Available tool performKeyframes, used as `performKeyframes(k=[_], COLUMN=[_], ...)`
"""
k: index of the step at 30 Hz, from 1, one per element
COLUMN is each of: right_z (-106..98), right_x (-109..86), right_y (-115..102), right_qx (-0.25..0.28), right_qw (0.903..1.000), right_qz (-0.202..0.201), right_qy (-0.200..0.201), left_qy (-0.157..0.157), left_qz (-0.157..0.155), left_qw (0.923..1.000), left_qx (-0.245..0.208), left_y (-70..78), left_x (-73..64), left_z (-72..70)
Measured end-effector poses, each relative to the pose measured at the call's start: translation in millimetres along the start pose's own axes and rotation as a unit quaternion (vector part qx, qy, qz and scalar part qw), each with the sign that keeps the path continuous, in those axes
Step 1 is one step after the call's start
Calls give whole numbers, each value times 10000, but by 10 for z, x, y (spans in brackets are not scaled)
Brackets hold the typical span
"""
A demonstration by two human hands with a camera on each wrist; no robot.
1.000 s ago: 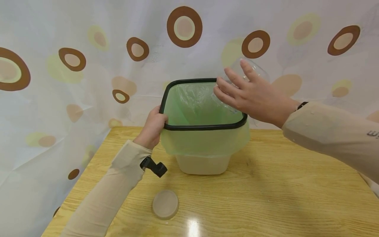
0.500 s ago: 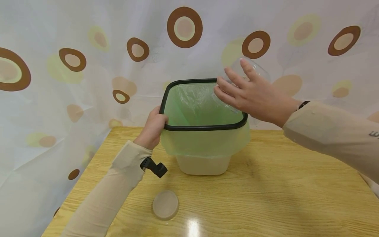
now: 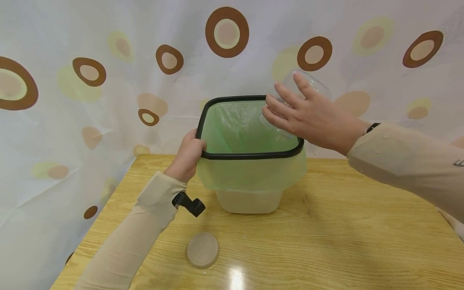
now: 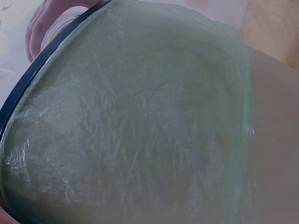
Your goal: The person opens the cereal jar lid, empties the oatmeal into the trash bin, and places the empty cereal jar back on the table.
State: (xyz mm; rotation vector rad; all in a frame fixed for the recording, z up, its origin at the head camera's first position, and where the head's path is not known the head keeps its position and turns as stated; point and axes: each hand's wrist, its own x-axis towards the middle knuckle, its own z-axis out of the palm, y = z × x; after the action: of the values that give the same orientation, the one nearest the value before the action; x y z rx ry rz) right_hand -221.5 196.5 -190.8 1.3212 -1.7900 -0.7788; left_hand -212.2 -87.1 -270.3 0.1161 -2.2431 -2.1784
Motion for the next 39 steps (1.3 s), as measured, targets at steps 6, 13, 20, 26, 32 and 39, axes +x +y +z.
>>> performKeyframes(k=[6,13,20,26,32,39], right_z=[-9,-15,-26,-34,-19,1], right_x=[-4,8,4,-9,-17,3], right_y=[-3,4,-5,-4,3,17], right_qx=[-5,-63,-64,-19,-26,-60], right_qw=[10000,9999,9997,9997,9998,9996], right_qz=[-22,-77,-126,-160,-165,-238], right_qy=[-45,-41,-173,-163,-108,109], left_qy=[-7,-6,33,44,53,59], left_qz=[6,-25,-80,-119,-125,-92], left_qw=[10000,10000,9999,9998,9999,9999], left_qx=[-3,-13,59,120,107,100], left_y=[-6,-1,5,9,12,3], left_x=[3,9,8,10,5,16], left_z=[-3,-10,-10,7,17,13])
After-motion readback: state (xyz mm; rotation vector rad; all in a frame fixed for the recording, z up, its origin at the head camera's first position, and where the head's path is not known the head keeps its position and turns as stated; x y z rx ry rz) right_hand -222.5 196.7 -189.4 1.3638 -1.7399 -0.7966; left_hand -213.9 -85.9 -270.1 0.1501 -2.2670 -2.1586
